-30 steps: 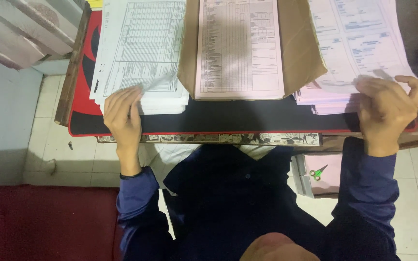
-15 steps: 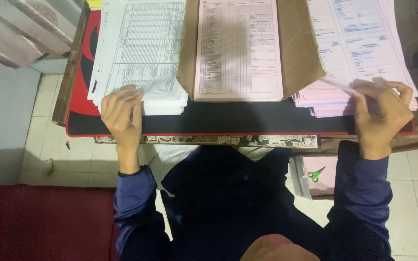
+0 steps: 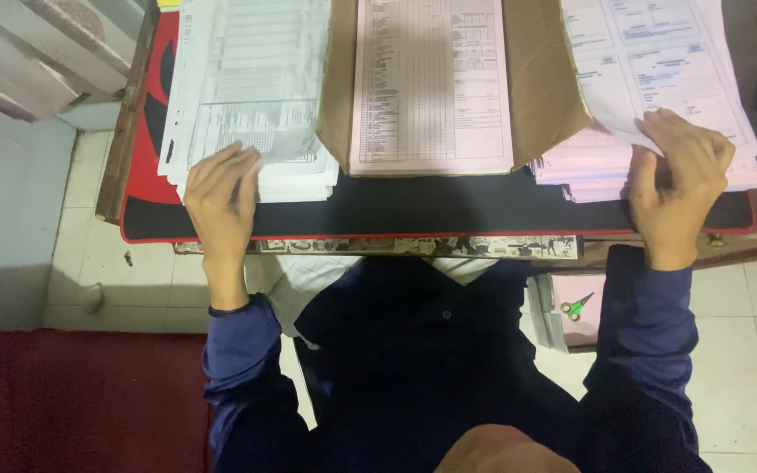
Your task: A person is sorting through a large stack of white documents on a desk, moving individual sheets into a central folder or onto a stack of pink papers.
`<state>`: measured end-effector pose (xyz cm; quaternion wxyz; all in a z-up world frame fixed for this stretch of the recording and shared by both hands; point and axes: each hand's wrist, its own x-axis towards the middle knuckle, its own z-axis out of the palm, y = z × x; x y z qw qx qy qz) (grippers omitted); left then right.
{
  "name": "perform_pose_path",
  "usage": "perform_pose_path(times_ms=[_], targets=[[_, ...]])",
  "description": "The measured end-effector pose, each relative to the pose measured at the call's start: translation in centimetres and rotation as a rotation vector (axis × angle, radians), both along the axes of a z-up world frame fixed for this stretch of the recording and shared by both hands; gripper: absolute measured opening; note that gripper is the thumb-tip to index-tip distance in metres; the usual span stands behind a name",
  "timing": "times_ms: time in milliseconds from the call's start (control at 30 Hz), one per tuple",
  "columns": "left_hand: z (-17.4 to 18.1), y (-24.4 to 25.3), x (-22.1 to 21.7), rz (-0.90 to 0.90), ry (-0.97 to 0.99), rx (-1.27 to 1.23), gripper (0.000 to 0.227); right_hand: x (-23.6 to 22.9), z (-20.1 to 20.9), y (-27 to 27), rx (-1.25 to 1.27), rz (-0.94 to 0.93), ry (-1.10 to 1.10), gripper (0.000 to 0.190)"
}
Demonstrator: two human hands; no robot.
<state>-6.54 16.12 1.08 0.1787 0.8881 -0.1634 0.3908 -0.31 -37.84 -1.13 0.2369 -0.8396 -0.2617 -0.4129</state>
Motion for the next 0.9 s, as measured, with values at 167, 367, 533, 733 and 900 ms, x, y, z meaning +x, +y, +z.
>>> perform_pose_path(times_ms=[167,367,533,733,900], targets=[[0.9,-0.3,0.1,0.021,0.049,-0.052,0.009,-0.2,0.4,0.4,0.021,-0.001,-0.017,0.018],[0.7,-0.3,1.1,0.093,0.192,-0.024,0.042,-0.1,0.6,0.5,0.034,0.010,-0.025,0.020],[-0.4,-0.4,1.8,0.158,0.161,-0.003,0.048,0.0,0.6,0.8,0.028,-0.045,-0.054,0.023],[-1.8,-0.5,2.5,0.205,-0.021,0.043,0.042,0.0,0.4,0.6,0.024,-0.052,-0.054,0.025],[-1.7,-0.9,2.3,0.216,-0.040,0.021,0.040,-0.2,0.8,0.9,0.038,-0.046,-0.048,0.030]])
